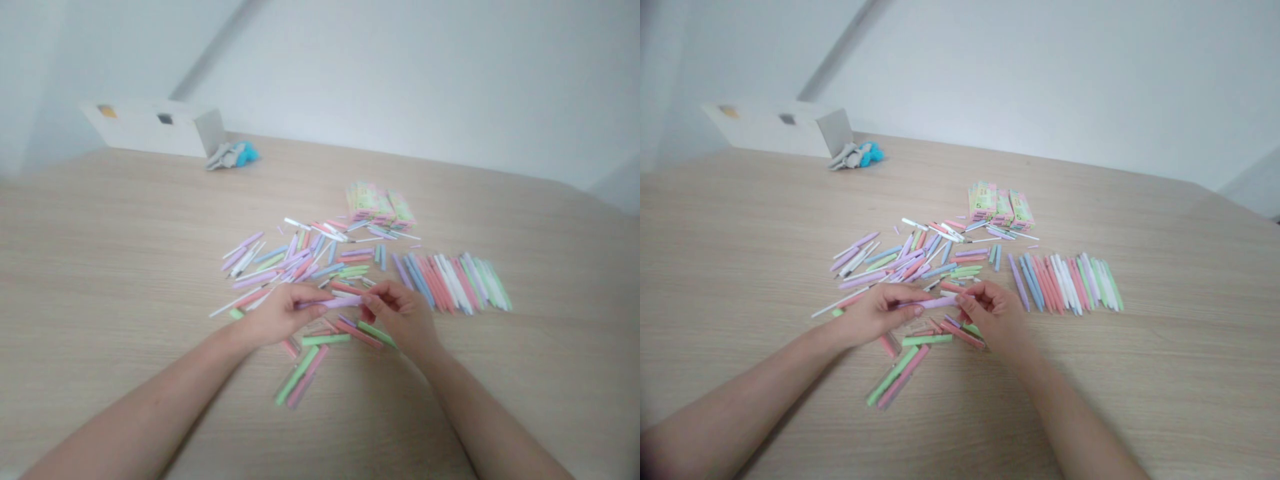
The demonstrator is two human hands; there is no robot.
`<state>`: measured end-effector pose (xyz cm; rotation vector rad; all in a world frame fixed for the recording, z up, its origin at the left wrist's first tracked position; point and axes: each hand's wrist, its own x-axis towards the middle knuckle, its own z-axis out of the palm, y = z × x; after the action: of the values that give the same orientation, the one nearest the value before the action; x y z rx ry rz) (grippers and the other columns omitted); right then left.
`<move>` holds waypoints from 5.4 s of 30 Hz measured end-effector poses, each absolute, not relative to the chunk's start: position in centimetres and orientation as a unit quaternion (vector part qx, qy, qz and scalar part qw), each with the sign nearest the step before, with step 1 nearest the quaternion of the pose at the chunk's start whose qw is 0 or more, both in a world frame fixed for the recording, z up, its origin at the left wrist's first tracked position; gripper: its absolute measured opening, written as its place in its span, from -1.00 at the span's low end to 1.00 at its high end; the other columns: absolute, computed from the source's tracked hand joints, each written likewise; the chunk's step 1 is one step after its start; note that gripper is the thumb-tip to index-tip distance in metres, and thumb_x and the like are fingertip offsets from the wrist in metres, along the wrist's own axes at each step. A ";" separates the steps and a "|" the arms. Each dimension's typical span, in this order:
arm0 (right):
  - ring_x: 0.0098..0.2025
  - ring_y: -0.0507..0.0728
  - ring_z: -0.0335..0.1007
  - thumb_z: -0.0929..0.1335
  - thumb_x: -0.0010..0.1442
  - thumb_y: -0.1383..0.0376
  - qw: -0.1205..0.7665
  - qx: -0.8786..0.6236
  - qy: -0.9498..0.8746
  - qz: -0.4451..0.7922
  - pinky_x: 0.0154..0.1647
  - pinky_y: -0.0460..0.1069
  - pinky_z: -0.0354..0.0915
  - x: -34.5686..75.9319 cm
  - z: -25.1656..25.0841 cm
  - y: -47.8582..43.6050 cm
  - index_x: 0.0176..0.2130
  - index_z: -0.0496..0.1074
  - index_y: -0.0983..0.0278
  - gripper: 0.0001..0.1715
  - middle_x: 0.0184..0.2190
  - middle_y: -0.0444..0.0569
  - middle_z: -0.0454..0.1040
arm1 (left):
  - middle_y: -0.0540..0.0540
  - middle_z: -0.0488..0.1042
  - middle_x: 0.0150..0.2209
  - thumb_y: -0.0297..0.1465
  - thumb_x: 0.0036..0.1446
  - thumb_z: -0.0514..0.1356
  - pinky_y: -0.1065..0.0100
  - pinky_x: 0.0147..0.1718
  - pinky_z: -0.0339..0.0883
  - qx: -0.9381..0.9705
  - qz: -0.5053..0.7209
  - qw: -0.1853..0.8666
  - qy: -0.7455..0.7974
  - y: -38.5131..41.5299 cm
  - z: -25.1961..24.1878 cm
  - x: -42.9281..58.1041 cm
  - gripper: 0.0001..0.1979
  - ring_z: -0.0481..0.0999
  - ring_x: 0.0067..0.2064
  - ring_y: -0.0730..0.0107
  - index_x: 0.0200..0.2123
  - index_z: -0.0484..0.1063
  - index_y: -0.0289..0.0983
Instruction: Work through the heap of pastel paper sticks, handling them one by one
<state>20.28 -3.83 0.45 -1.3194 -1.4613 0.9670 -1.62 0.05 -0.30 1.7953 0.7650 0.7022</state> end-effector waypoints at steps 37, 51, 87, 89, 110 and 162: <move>-0.44 0.03 0.36 0.36 0.12 0.17 0.359 -0.498 -0.669 0.418 -0.44 -0.10 0.27 21.7 0.9 -3.4 -0.10 0.37 0.25 -0.65 -0.36 -0.09 0.48 | -0.14 0.57 -0.18 -0.36 0.17 0.13 0.36 -0.19 0.37 0.779 0.279 0.460 0.323 0.3 -0.2 -1.7 -0.71 0.52 -0.18 0.26 -0.11 0.53 -0.33; -0.59 -0.02 0.27 0.21 0.27 0.10 0.291 -0.556 -0.708 0.324 -0.57 -0.13 0.13 21.6 0.8 -3.5 -0.55 0.37 0.29 -0.52 -0.65 -0.15 0.37 | -0.14 0.57 -0.19 -0.37 0.18 0.11 0.37 -0.21 0.38 0.785 0.275 0.455 0.317 0.1 0.0 -1.6 -0.72 0.52 -0.19 0.27 -0.12 0.53 -0.33; -0.58 0.00 0.19 0.24 0.24 0.14 0.302 -0.571 -0.701 0.303 -0.58 -0.11 0.07 21.0 0.4 -3.6 -0.38 0.47 0.28 -0.65 -0.63 -0.18 0.33 | -0.10 0.56 -0.26 -0.25 0.20 0.08 0.41 -0.26 0.32 0.797 0.294 0.397 0.348 0.4 -0.8 -2.0 -0.66 0.50 -0.25 0.32 -0.05 0.49 -0.24; -0.57 0.01 0.23 0.25 0.23 0.15 0.312 -0.580 -0.700 0.275 -0.55 -0.11 0.10 21.2 0.4 -3.5 -0.42 0.46 0.28 -0.66 -0.63 -0.17 0.35 | -0.04 0.50 -0.46 -0.18 0.23 0.03 0.46 -0.44 0.27 0.765 0.303 0.412 0.392 0.6 -0.9 -2.0 -0.61 0.44 -0.42 0.40 -0.08 0.50 -0.27; -0.57 0.02 0.20 0.23 0.24 0.19 0.319 -0.587 -0.706 0.236 -0.54 -0.09 0.06 21.3 0.6 -3.5 -0.46 0.39 0.27 -0.67 -0.66 -0.18 0.28 | 0.08 0.31 -0.69 -0.15 0.05 0.20 0.54 -0.73 0.00 0.548 0.406 0.554 0.477 1.1 -0.6 -1.8 -0.68 0.16 -0.72 0.62 -0.46 0.38 -0.33; -0.21 0.34 0.51 0.15 0.23 0.17 -0.035 -0.824 -0.565 -0.018 -0.32 0.06 0.31 27.4 -0.4 -0.4 -0.22 0.44 0.48 -0.53 -0.32 0.33 0.53 | 0.18 0.25 -0.68 -0.52 -0.05 0.05 0.57 -0.73 0.08 0.614 0.372 0.532 0.449 0.9 -1.1 -1.5 -0.69 0.22 -0.71 0.58 -0.15 0.30 -0.30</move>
<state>27.37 -0.36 -0.37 -2.6482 -1.8152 -0.0572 -1.52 0.89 -1.05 1.4653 1.0702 0.8862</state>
